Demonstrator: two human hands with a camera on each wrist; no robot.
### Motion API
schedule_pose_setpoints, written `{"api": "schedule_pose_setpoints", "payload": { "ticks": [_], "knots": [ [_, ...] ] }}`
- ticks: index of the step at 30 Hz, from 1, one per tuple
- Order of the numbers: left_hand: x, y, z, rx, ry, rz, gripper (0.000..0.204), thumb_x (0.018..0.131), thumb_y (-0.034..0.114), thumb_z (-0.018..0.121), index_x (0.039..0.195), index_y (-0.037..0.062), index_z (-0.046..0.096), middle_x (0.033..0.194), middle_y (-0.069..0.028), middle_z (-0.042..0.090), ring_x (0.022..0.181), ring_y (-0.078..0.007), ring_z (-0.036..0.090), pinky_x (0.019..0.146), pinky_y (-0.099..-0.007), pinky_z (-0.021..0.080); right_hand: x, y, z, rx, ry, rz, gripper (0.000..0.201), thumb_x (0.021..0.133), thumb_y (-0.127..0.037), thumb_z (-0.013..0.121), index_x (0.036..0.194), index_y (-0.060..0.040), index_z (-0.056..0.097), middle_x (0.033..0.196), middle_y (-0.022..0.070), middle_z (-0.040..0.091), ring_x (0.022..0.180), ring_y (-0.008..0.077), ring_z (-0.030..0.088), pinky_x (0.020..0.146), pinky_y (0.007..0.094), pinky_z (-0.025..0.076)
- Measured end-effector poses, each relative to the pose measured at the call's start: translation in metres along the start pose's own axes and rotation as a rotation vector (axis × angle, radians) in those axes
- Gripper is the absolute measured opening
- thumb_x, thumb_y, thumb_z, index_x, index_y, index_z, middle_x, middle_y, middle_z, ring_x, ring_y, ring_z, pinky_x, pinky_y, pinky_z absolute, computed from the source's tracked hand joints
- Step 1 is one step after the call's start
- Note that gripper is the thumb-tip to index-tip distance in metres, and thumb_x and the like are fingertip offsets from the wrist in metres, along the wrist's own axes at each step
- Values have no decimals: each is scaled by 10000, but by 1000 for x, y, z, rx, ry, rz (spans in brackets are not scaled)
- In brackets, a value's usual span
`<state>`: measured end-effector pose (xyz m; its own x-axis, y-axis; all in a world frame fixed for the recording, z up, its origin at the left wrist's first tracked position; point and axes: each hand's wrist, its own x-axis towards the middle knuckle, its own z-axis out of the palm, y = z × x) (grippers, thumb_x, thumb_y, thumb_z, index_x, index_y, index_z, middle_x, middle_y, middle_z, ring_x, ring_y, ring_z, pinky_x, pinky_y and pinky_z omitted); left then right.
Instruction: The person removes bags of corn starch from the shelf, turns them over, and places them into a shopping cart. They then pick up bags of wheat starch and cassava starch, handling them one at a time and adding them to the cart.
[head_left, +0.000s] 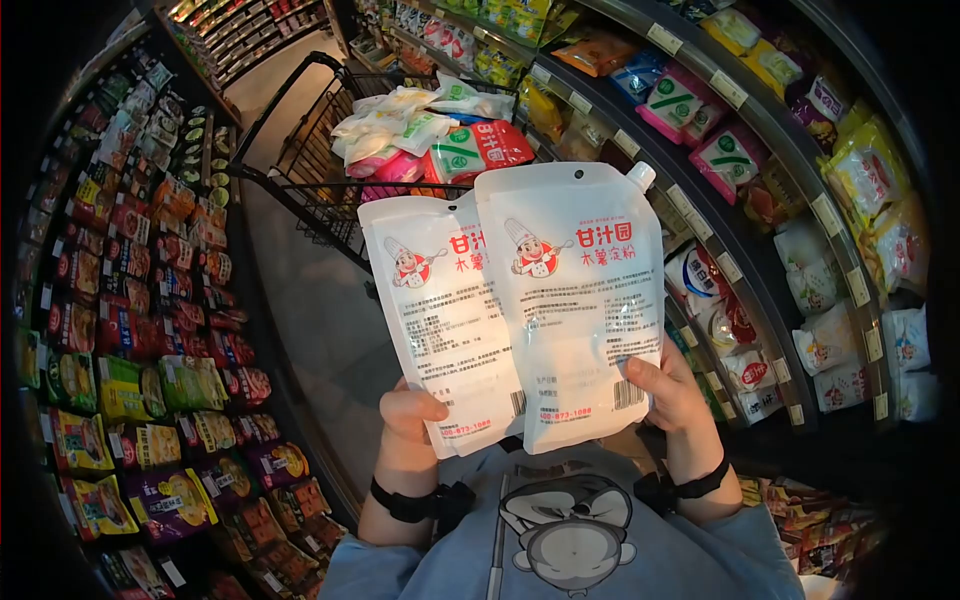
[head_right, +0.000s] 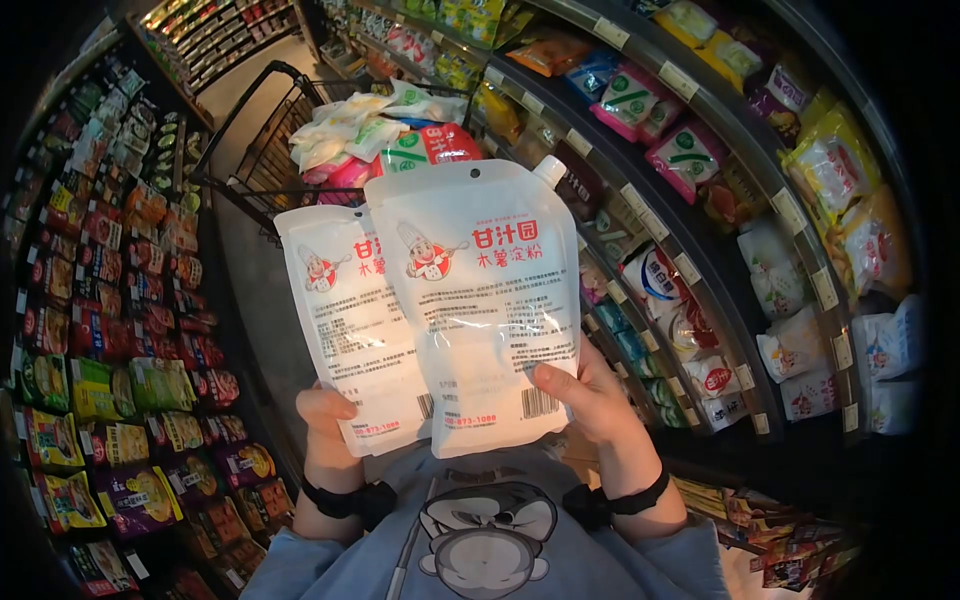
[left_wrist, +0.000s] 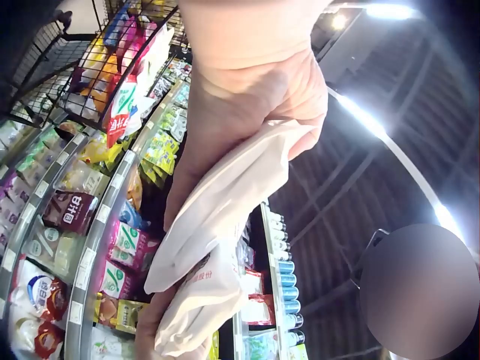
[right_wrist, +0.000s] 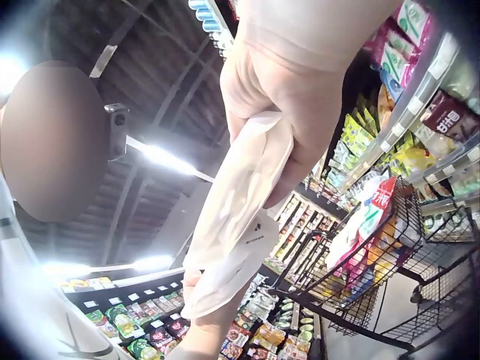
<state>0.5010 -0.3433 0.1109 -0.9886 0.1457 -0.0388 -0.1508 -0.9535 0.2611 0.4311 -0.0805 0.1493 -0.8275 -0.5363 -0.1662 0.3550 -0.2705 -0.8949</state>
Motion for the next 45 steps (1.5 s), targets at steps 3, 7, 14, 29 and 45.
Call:
{"api": "schedule_pose_setpoints", "payload": {
  "ticks": [3,7,14,29,45],
  "knots": [
    [5,3,0,-15,8,-9,821,506,-49,468,1318,-90,355,1264,-290,482,1131,-447,513,957,-513,431,6,-1,-1,-12,-4,16,692,826,-234,661,1348,36,296,1252,137,517,1128,201,517,945,339,413],
    [12,9,-1,-5,15,-44,802,519,-57,459,1315,-87,360,1258,-288,487,1118,-440,526,948,-502,442,16,-1,3,-1,-9,28,690,825,-237,659,1347,34,298,1249,135,516,1130,200,512,950,343,408],
    [31,-10,9,269,140,-188,678,618,-18,560,1279,-68,417,1183,-222,560,1078,-347,569,916,-419,468,18,9,-1,-217,31,-18,696,854,-236,647,1360,42,257,1277,114,459,1180,185,419,1007,327,341],
    [86,-117,76,921,-351,-307,799,806,107,629,1412,-43,129,1345,-146,370,1182,-208,420,970,-331,372,-14,47,-68,471,317,38,525,964,-424,418,1313,-32,402,1146,78,571,969,104,587,823,257,504],
    [112,-227,51,247,-277,-499,665,848,576,476,1322,109,461,1282,-159,517,1227,-367,439,1021,-550,338,-104,41,-105,1244,-139,248,361,931,-299,526,1196,-56,562,1101,66,638,856,118,647,771,256,532]
  ]
}}
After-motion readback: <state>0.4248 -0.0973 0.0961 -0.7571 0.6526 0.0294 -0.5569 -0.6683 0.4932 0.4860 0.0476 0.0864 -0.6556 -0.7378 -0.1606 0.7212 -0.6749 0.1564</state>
